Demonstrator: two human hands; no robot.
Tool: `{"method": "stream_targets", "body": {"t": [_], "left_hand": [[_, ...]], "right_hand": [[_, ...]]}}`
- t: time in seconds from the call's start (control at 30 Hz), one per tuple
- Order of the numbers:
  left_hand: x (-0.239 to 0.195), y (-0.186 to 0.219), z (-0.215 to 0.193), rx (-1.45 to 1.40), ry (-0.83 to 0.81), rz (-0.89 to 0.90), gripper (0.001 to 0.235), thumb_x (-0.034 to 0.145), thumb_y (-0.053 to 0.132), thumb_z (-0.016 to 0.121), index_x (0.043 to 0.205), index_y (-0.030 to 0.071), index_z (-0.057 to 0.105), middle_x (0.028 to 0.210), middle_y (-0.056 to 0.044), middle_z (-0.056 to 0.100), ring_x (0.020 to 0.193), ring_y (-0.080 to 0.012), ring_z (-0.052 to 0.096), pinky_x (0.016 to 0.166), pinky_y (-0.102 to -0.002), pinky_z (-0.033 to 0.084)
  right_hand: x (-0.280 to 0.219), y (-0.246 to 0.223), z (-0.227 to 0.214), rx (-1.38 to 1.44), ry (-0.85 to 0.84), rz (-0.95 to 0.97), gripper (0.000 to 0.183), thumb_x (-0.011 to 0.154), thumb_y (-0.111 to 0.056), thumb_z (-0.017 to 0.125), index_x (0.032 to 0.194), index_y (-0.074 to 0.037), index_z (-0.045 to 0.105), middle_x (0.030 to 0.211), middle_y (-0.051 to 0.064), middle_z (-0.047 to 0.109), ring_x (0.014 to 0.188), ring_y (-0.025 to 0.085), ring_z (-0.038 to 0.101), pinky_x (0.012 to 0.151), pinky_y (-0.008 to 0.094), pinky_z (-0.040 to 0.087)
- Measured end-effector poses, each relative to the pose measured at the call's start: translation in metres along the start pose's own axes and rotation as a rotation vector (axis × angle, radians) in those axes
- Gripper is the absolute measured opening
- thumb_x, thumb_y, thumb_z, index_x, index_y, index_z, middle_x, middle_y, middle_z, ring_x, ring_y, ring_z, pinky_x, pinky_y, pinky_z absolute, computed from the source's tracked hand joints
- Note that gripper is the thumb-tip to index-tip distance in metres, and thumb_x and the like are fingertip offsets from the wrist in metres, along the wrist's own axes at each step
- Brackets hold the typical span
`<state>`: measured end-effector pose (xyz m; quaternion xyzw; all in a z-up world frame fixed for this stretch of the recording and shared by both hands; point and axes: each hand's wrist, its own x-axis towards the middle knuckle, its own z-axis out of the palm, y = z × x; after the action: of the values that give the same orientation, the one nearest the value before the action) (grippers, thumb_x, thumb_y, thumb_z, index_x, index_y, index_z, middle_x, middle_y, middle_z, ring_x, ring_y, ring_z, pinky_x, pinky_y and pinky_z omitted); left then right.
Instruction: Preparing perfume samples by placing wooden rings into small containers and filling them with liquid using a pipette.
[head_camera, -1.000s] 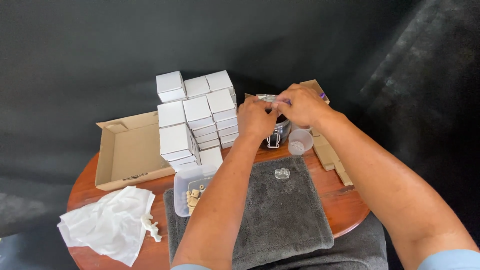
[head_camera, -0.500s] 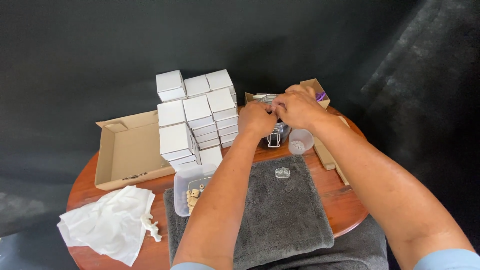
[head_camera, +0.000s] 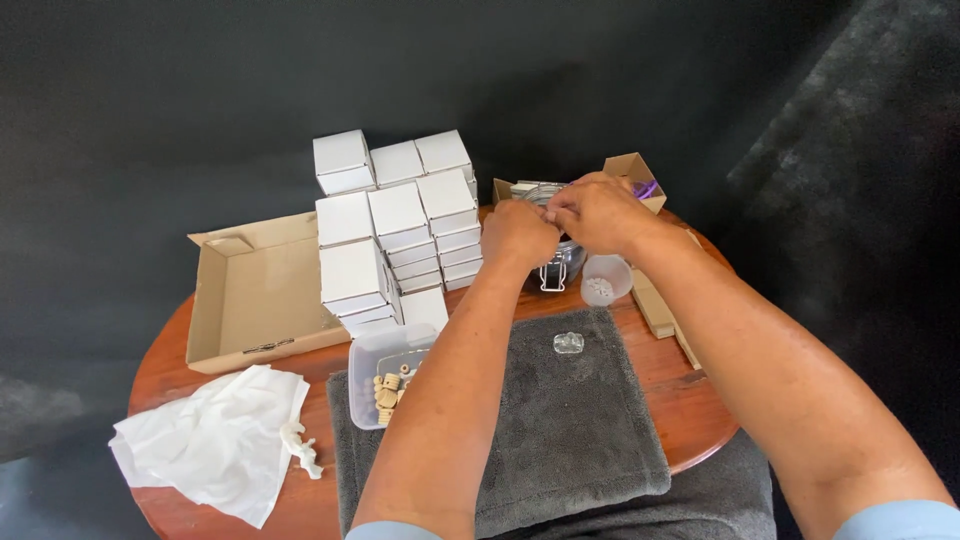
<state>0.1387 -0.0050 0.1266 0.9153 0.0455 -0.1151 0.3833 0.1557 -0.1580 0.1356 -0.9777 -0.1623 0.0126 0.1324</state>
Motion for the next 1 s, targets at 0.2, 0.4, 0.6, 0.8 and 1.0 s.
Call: {"method": "stream_targets", "body": {"t": [0.2, 0.4, 0.6, 0.8, 1.0], "left_hand": [[-0.006, 0.007, -0.007, 0.069, -0.046, -0.020, 0.044, 0.094, 0.031, 0.059, 0.132, 0.011, 0.071, 0.131, -0.011, 0.065, 0.125, -0.0319, 0.062, 0.108, -0.041, 0.051], [-0.016, 0.015, -0.013, 0.021, -0.068, -0.044, 0.052, 0.093, 0.032, 0.062, 0.135, 0.002, 0.065, 0.130, -0.015, 0.064, 0.128, -0.0328, 0.060, 0.109, -0.042, 0.050], [-0.016, 0.016, -0.012, -0.075, -0.055, -0.109, 0.060, 0.090, 0.034, 0.064, 0.135, -0.005, 0.054, 0.128, -0.017, 0.065, 0.129, -0.0319, 0.060, 0.108, -0.043, 0.051], [-0.021, 0.017, -0.015, -0.108, -0.043, -0.110, 0.057, 0.088, 0.029, 0.064, 0.132, -0.007, 0.054, 0.127, -0.018, 0.067, 0.128, -0.0327, 0.061, 0.106, -0.042, 0.052], [-0.013, 0.013, -0.012, -0.092, -0.043, -0.106, 0.060, 0.087, 0.029, 0.064, 0.134, -0.006, 0.051, 0.128, -0.018, 0.066, 0.128, -0.0324, 0.062, 0.106, -0.043, 0.053]], "right_hand": [[0.009, 0.011, 0.016, -0.009, 0.005, -0.043, 0.027, 0.099, -0.031, 0.059, 0.113, -0.018, 0.078, 0.110, 0.014, 0.077, 0.130, 0.031, 0.058, 0.109, 0.046, 0.042], [0.001, 0.002, 0.005, -0.006, -0.004, -0.043, 0.026, 0.100, -0.030, 0.058, 0.111, -0.015, 0.077, 0.108, 0.016, 0.076, 0.127, 0.034, 0.059, 0.108, 0.046, 0.045], [0.000, 0.004, 0.005, 0.007, 0.009, -0.044, 0.026, 0.101, -0.027, 0.057, 0.110, -0.014, 0.078, 0.106, 0.016, 0.077, 0.124, 0.033, 0.061, 0.107, 0.045, 0.046], [0.005, 0.007, 0.014, 0.028, 0.039, -0.063, 0.026, 0.102, -0.027, 0.057, 0.111, -0.013, 0.077, 0.104, 0.017, 0.077, 0.121, 0.036, 0.062, 0.106, 0.046, 0.046], [-0.002, 0.007, 0.013, 0.035, 0.055, -0.053, 0.026, 0.101, -0.028, 0.059, 0.113, -0.012, 0.076, 0.106, 0.018, 0.076, 0.121, 0.037, 0.062, 0.105, 0.046, 0.047]]}}
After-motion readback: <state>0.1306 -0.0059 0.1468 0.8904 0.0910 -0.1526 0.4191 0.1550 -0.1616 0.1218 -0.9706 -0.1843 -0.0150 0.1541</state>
